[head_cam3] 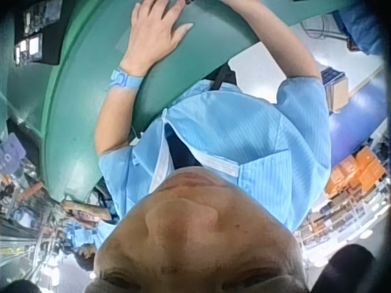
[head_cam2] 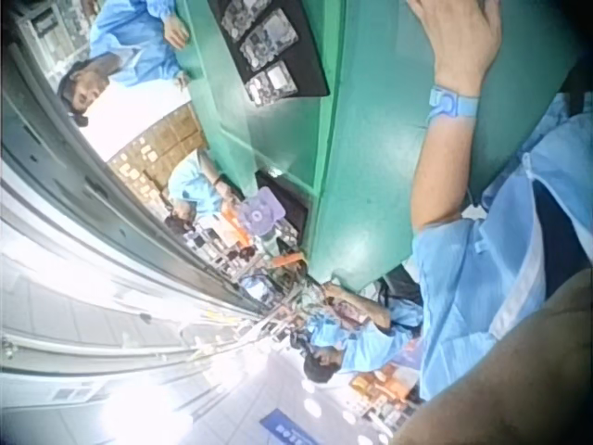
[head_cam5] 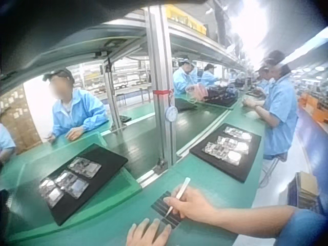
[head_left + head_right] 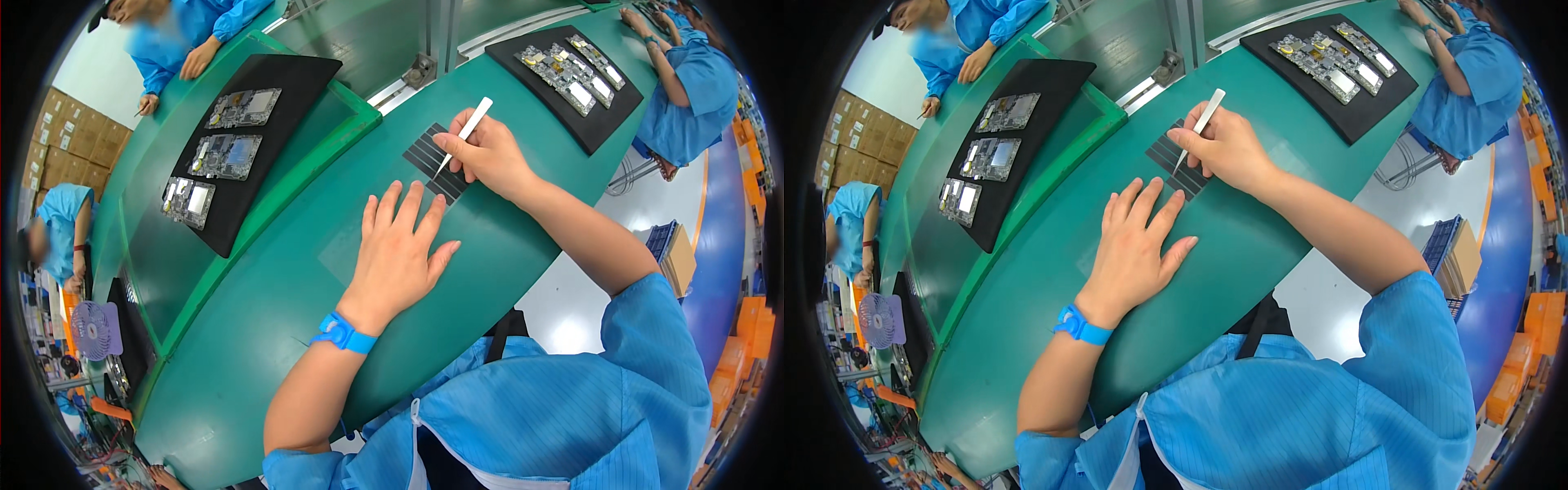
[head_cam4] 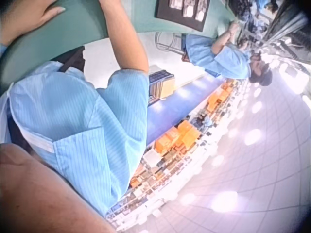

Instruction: The person uses tweezers to pick up small metallic strips from a tray and places them onto specific areas of circuit boards. The person repeats this process for multiple boards, carefully aligning the strips before moving the boards along the assembly line.

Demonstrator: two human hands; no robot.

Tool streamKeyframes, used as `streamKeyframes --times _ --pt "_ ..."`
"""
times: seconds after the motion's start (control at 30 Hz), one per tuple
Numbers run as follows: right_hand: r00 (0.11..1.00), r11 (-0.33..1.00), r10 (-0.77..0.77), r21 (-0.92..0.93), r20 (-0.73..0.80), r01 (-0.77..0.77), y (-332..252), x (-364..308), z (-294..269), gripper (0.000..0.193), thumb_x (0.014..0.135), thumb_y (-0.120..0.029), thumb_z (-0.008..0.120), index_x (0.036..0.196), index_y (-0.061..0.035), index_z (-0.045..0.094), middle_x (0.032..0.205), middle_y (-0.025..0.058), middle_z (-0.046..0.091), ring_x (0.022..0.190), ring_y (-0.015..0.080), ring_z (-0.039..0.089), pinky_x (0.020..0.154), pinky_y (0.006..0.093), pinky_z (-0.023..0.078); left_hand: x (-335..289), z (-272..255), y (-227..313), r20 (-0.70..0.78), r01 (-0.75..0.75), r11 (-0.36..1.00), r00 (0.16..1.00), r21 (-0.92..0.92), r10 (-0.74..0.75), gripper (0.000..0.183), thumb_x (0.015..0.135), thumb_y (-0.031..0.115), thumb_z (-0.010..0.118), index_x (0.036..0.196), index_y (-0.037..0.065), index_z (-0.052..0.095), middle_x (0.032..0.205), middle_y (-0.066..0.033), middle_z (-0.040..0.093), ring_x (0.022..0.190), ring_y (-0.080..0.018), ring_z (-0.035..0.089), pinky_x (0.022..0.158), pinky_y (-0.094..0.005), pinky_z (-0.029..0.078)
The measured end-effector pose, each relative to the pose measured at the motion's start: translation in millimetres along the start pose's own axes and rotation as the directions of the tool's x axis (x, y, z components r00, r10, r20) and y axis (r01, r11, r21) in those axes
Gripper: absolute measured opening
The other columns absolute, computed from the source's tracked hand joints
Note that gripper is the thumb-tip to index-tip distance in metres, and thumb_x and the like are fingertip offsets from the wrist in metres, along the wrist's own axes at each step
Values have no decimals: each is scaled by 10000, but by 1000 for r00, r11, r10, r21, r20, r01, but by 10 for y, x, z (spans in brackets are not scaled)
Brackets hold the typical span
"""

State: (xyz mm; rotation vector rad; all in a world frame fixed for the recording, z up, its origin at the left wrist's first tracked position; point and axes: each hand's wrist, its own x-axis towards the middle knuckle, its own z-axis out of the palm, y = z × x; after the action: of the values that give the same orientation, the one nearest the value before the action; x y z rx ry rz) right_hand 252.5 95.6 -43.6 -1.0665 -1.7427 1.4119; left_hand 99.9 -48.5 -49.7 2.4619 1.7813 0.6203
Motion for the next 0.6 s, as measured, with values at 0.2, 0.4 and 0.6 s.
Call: streamKeyframes --times 0.2,0.4,0.6 --pt "999 980 -30 197 -13 32 74 -2 -12 232 894 -256 659 884 -61 535 632 49 600 447 65 465 416 220 338 18 -24 4 13 -3 1000 1000 0 3 537 843 347 654 1281 60 535 1319 -231 467 1243 -432 405 1020 -583 333" --pt "999 819 14 574 -49 17 109 34 -93 227 897 -243 667 911 -75 515 646 55 590 438 61 426 415 204 290 -53 -239 -174 -85 26 1000 996 1 -26 499 825 285 668 1248 51 546 1284 -217 503 1194 -401 466 998 -503 392" --pt "997 835 56 550 -47 -21 112 50 -143 250 902 -253 666 935 -72 498 645 57 583 427 59 409 418 205 266 -464 -806 -1251 -195 558 622 810 550 -553 344 857 199 626 1116 -20 573 993 -171 650 890 -349 634 747 -429 528"
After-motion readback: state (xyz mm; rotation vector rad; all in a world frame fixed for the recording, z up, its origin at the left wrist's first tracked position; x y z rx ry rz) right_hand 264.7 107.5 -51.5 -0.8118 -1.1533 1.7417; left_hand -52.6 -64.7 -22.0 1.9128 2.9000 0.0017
